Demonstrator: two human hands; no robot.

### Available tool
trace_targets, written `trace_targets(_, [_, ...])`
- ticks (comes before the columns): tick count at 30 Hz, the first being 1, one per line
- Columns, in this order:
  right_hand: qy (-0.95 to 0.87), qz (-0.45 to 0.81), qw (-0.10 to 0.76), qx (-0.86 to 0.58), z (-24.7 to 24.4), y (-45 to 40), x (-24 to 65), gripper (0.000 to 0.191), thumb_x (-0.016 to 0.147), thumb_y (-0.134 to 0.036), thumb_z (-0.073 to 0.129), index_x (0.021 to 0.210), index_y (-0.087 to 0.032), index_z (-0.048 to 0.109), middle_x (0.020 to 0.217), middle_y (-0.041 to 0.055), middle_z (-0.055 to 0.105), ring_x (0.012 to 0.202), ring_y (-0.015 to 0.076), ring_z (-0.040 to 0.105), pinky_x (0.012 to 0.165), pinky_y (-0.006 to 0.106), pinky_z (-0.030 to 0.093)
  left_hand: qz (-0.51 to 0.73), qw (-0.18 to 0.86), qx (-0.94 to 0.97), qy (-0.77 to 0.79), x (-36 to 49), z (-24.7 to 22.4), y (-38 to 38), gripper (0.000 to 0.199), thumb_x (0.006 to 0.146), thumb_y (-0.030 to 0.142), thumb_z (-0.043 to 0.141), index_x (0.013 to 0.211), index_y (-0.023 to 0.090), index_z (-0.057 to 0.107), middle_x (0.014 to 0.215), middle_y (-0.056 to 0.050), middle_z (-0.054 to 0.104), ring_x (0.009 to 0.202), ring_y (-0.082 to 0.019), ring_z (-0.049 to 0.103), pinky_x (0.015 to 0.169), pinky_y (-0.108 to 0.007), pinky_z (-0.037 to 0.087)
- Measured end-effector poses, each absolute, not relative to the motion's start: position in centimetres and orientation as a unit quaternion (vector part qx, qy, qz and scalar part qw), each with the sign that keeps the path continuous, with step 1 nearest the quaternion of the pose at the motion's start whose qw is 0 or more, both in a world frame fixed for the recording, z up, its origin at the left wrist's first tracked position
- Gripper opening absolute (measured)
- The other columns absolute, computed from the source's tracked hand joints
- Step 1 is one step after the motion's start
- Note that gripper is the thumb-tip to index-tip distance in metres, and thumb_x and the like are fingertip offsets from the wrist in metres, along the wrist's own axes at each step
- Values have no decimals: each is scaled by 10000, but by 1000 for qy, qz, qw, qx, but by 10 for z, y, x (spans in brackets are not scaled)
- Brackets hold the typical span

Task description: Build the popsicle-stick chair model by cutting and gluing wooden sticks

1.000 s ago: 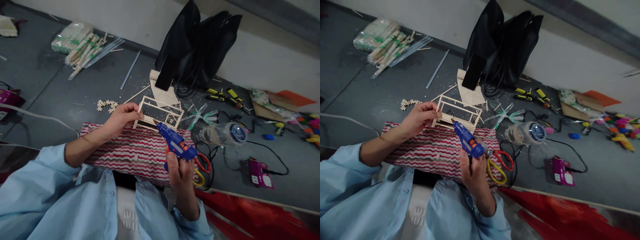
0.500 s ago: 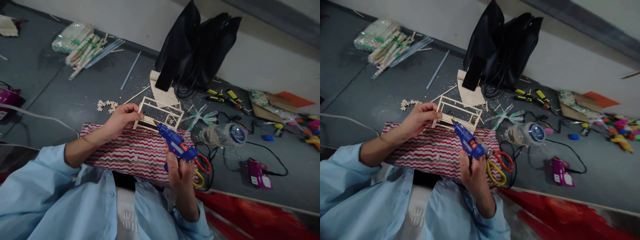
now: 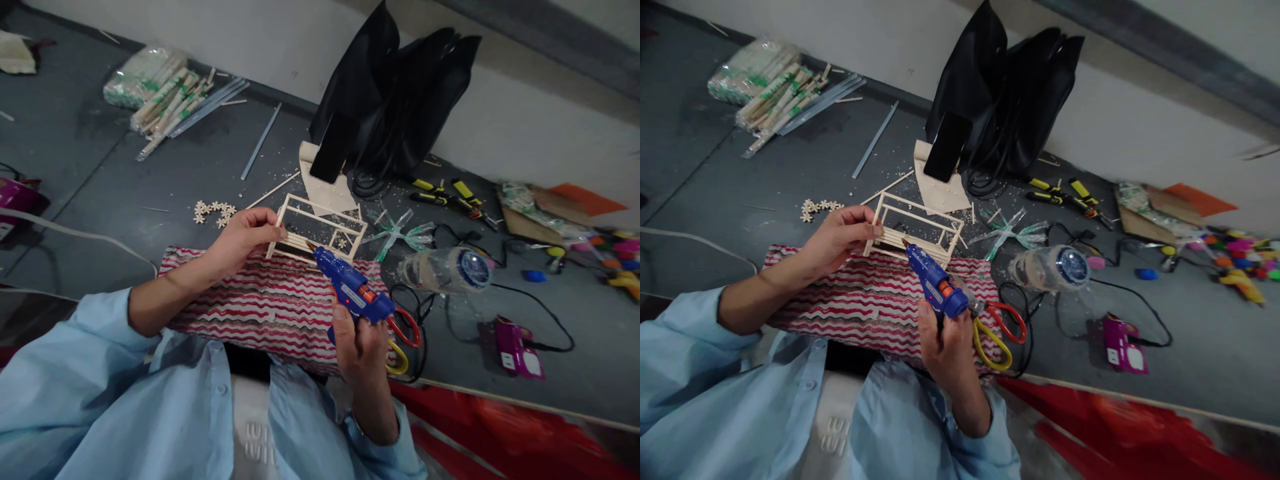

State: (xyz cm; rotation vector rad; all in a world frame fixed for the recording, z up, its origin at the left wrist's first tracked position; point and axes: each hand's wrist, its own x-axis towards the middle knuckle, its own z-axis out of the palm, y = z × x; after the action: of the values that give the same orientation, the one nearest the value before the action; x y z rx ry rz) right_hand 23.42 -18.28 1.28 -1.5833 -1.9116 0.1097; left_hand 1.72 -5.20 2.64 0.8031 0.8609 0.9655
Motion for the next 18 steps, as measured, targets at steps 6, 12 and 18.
trace_targets(6, [-743,2,324,-586,18,-182,232,322,974,-379,481,1196,-183,606,941,132,673,998,307,645,838,486,545,438,721,361,398,18,27,-52,243,624,222,771,662,166,537,562,78,515,390,-7,314,381,-180,210])
trace_targets(12, [-738,4,336,-585,23,-180,231,288,975,-370,479,1113,-178,642,905,114,679,914,278,648,792,442,544,436,719,364,400,17,26,-53,249,620,237,777,672,168,544,566,78,511,395,-9,314,386,-178,214])
trace_targets(18, [-733,-12,335,-592,21,-180,231,281,974,-401,479,1030,-182,646,891,111,677,864,258,650,744,425,548,438,721,361,398,17,27,-54,247,621,230,780,664,162,546,548,77,501,386,-7,299,380,-179,195])
